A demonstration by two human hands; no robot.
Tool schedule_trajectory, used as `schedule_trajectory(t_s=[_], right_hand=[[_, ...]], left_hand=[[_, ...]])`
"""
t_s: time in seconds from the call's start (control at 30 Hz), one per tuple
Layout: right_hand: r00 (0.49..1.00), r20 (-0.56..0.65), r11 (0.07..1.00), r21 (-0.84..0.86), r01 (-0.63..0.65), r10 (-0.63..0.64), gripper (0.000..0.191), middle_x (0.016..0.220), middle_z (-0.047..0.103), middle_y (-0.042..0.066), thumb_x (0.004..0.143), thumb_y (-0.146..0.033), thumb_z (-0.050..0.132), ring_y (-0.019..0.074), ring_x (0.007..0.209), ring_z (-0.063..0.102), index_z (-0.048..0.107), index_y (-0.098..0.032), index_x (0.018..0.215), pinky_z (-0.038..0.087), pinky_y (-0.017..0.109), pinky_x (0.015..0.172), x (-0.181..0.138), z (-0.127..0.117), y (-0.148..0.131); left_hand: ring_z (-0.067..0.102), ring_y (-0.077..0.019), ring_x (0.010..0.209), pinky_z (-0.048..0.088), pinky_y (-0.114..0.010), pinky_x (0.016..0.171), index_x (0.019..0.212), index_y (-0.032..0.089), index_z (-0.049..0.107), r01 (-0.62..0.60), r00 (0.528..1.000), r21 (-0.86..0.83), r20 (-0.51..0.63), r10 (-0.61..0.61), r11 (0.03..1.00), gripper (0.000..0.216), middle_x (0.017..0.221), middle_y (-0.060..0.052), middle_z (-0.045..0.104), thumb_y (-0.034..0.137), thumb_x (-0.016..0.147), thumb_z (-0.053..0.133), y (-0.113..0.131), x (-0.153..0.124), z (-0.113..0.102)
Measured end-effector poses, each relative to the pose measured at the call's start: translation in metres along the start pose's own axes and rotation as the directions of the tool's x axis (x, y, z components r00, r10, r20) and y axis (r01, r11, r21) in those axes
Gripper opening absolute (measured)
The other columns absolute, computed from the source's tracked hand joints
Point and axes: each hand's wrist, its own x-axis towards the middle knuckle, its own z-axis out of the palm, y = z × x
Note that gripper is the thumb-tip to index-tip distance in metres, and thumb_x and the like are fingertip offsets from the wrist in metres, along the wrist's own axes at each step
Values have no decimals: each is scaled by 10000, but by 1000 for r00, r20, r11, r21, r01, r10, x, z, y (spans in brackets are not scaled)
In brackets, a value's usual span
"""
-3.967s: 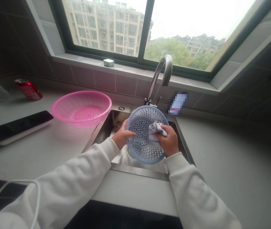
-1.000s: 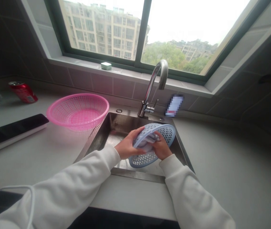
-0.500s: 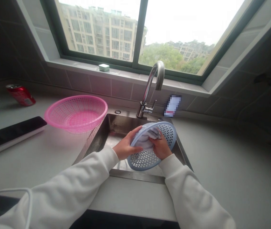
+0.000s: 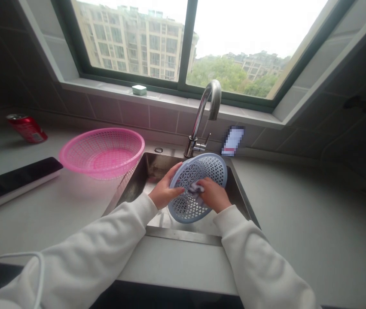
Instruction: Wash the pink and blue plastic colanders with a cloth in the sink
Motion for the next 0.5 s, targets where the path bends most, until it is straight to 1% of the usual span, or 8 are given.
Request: schedule_trajectory(t_s=[0.03,0.1,0.13,0.2,0.27,0.33,0.43,0.5], right_hand=[[992,-111,997,-39,-71,66,278,947,653,60,741,-77,595,204,773,612,708,-254,922,486,310,687,2,-4,5],[933,-334,987,-47,-154,130,288,1028,643,86,780,-118,575,237,878,622,693,-236,1014,510,362,798,5,-12,9],[903,-414,990,-19,-137,117,296,1081,634,107,795,-140,567,263,956,618,678,-213,1059,506,405,872,6,-14,6],[873,-487,999,54,0,27,303,1135,621,132,806,-157,557,293,1075,590,653,-182,1092,471,468,981,8,-12,-5],[904,-408,972,132,193,-125,324,1136,630,115,775,-125,565,280,1106,585,644,-194,1082,464,464,1010,6,-4,-20],[941,-198,926,212,313,-273,361,1121,643,86,744,-87,577,250,1081,604,646,-216,1074,485,419,988,3,7,-33],[943,121,942,174,288,-310,350,1076,655,69,749,-73,587,232,999,633,670,-226,1053,512,367,905,-1,15,-36],[965,177,981,49,188,-194,306,1026,656,67,768,-83,578,236,933,640,690,-227,1014,518,363,844,-1,13,-28]], left_hand=[[484,-382,1354,334,-554,1161,1526,239,317,3,1000,8,5,-3,1000,1050,1488,-148,497,407,645,863,0,0,0],[496,-384,1341,331,-556,1161,1533,233,308,12,1000,32,24,-13,999,1047,1474,-150,511,377,652,856,0,-1,1],[499,-384,1336,332,-556,1160,1532,235,313,15,999,54,37,-17,998,1032,1472,-147,513,354,658,849,-1,-2,3],[491,-383,1341,336,-546,1160,1520,258,350,14,998,108,56,-20,994,986,1484,-130,505,293,663,836,-3,-3,6],[485,-380,1343,351,-531,1153,1507,277,380,19,999,141,44,-25,990,953,1496,-116,494,234,660,815,-6,-3,9],[490,-376,1338,368,-517,1141,1512,268,367,30,1000,118,7,-31,993,962,1495,-121,492,208,653,798,-8,-2,9],[496,-369,1337,361,-502,1148,1523,224,335,18,1000,51,-19,-17,999,1008,1478,-141,506,230,635,812,-8,2,4],[487,-368,1349,340,-502,1164,1524,214,329,-2,1000,39,-18,3,999,1031,1476,-146,507,247,625,832,-7,4,0]])
